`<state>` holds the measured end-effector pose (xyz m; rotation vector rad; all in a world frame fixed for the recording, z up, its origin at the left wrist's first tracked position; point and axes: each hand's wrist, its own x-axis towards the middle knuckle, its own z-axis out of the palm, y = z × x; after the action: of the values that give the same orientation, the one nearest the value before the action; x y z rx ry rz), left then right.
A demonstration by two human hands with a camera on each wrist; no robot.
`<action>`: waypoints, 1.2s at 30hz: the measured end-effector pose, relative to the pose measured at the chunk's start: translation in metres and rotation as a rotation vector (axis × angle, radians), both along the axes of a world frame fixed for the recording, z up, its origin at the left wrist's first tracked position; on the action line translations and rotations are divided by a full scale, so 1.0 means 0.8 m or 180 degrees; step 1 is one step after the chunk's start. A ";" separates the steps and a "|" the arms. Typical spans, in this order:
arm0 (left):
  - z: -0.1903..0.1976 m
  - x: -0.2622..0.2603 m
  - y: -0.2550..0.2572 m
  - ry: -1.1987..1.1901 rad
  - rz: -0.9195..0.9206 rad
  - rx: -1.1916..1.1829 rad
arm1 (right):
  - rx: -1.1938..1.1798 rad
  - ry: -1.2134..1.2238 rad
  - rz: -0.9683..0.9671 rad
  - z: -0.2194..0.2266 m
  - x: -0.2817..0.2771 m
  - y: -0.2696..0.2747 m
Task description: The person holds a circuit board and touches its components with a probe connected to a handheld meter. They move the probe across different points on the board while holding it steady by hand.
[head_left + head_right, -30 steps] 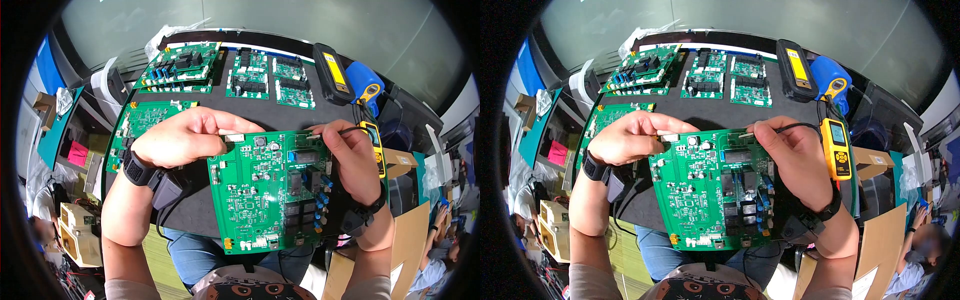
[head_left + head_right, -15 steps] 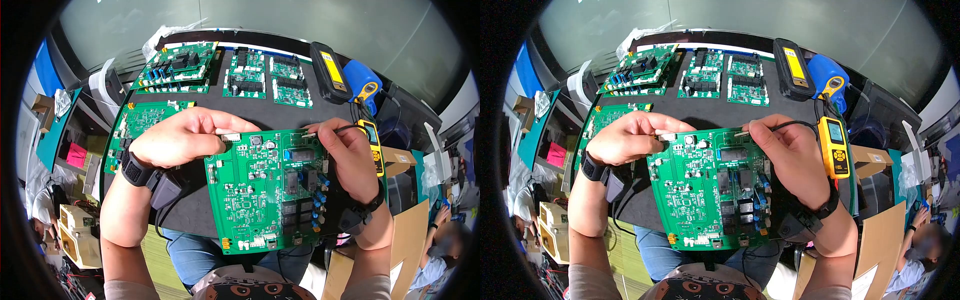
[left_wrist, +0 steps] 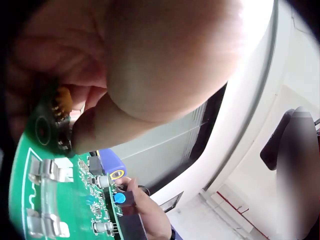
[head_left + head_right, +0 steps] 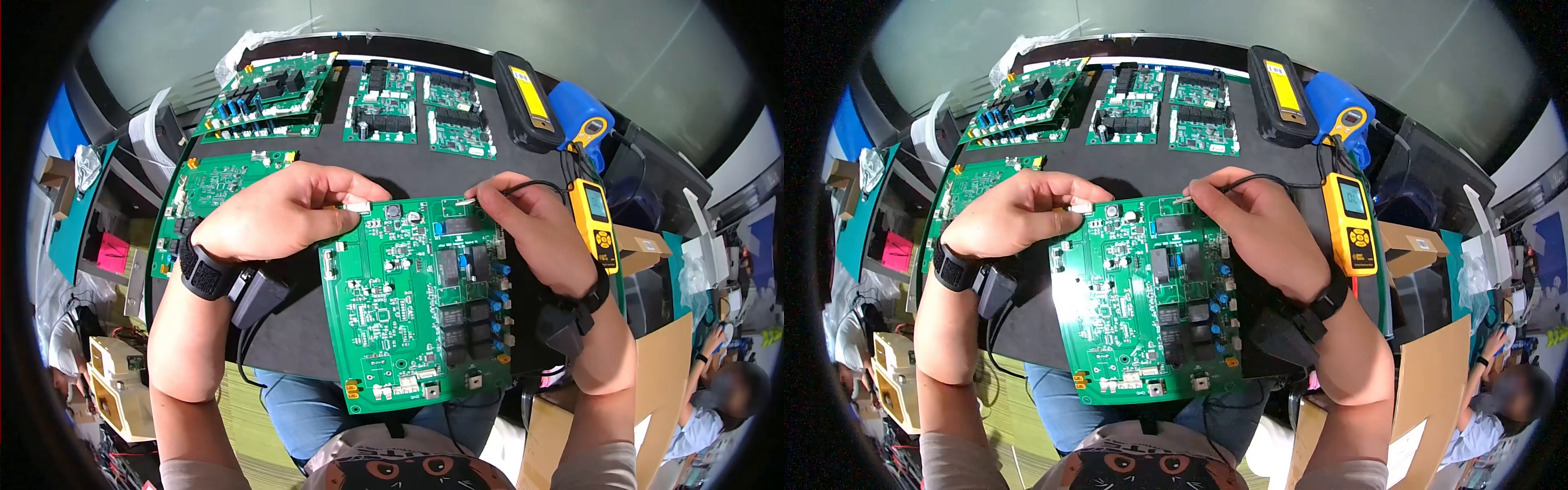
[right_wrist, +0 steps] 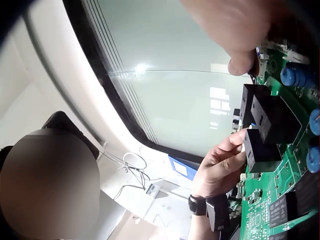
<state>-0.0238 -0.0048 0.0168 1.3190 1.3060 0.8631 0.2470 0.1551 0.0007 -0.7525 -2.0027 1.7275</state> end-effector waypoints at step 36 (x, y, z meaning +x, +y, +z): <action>-0.014 0.013 0.004 0.0892 0.0392 0.0080 | 0.1988 0.0534 0.0970 0.009 0.010 -0.051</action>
<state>-0.0134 -0.0015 0.0059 1.4286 1.6128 0.8002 0.2553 0.1143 0.0077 -0.0956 -2.4240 1.1271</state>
